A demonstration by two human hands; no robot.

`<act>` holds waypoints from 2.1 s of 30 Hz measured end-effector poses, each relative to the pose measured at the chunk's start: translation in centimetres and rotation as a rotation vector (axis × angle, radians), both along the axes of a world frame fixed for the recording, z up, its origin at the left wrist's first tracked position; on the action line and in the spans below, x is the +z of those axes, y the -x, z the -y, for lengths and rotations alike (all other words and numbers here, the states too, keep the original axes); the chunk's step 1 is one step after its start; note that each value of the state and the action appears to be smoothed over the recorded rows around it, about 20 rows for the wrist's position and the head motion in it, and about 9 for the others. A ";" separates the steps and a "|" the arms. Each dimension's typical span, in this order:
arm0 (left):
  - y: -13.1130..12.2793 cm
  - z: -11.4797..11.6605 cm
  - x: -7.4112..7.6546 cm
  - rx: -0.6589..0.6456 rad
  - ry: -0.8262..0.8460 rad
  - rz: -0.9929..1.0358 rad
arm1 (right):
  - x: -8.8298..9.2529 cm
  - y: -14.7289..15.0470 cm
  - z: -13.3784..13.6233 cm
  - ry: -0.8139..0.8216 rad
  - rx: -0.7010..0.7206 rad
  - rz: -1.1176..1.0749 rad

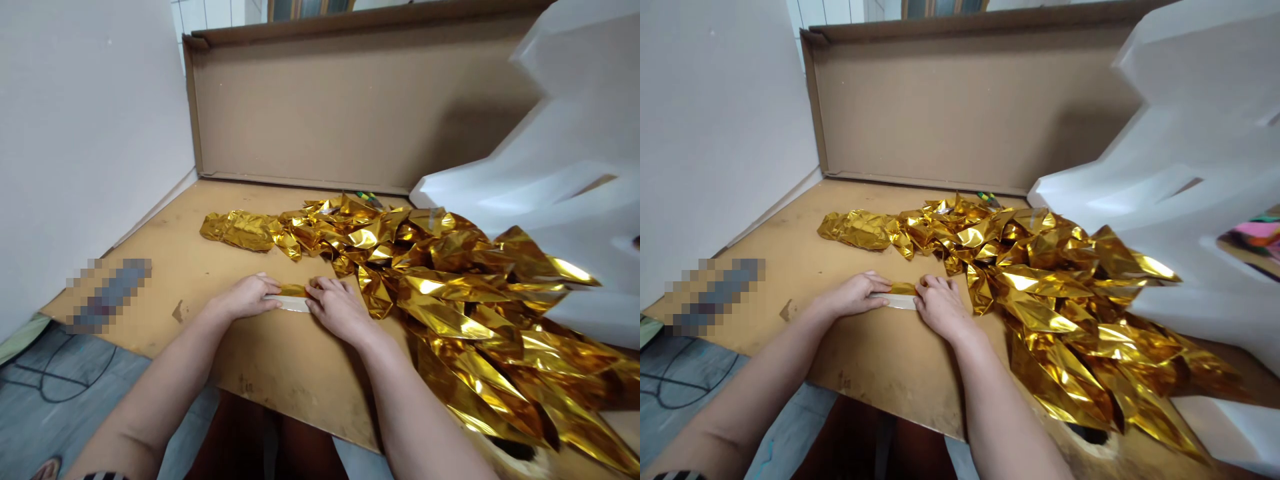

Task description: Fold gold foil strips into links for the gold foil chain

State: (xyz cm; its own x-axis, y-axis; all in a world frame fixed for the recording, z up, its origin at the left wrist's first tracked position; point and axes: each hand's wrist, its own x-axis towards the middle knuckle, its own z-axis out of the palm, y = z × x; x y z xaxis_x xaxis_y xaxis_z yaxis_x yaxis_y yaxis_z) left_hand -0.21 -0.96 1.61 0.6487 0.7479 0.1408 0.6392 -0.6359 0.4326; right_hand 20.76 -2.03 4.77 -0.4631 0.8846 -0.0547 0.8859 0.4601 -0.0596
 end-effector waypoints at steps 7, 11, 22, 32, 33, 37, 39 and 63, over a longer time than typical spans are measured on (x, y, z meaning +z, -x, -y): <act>1.5 -0.3 0.1 0.057 0.025 0.034 | 0.3 -0.6 -0.1 0.031 -0.042 0.003; 1.9 -0.6 -0.1 0.067 0.020 0.025 | 0.3 -0.8 -0.1 0.027 -0.038 0.015; 1.1 0.0 0.6 0.118 -0.056 -0.073 | 0.6 0.0 1.2 -0.061 -0.012 0.039; 0.1 -0.3 0.4 0.301 -0.147 -0.188 | 0.0 2.4 3.5 -0.029 0.174 -0.076; 0.1 -0.3 0.4 0.307 -0.167 -0.191 | -0.1 2.6 3.7 -0.007 0.207 -0.096; -0.3 0.3 0.5 0.255 -0.182 -0.214 | -0.3 3.0 4.4 0.057 0.310 -0.168; -0.3 0.6 0.7 0.223 -0.136 -0.223 | -0.3 3.0 4.5 0.065 0.342 -0.192; -1.3 0.8 0.3 0.159 -0.225 -0.079 | -0.8 2.3 2.3 -0.091 -0.074 0.073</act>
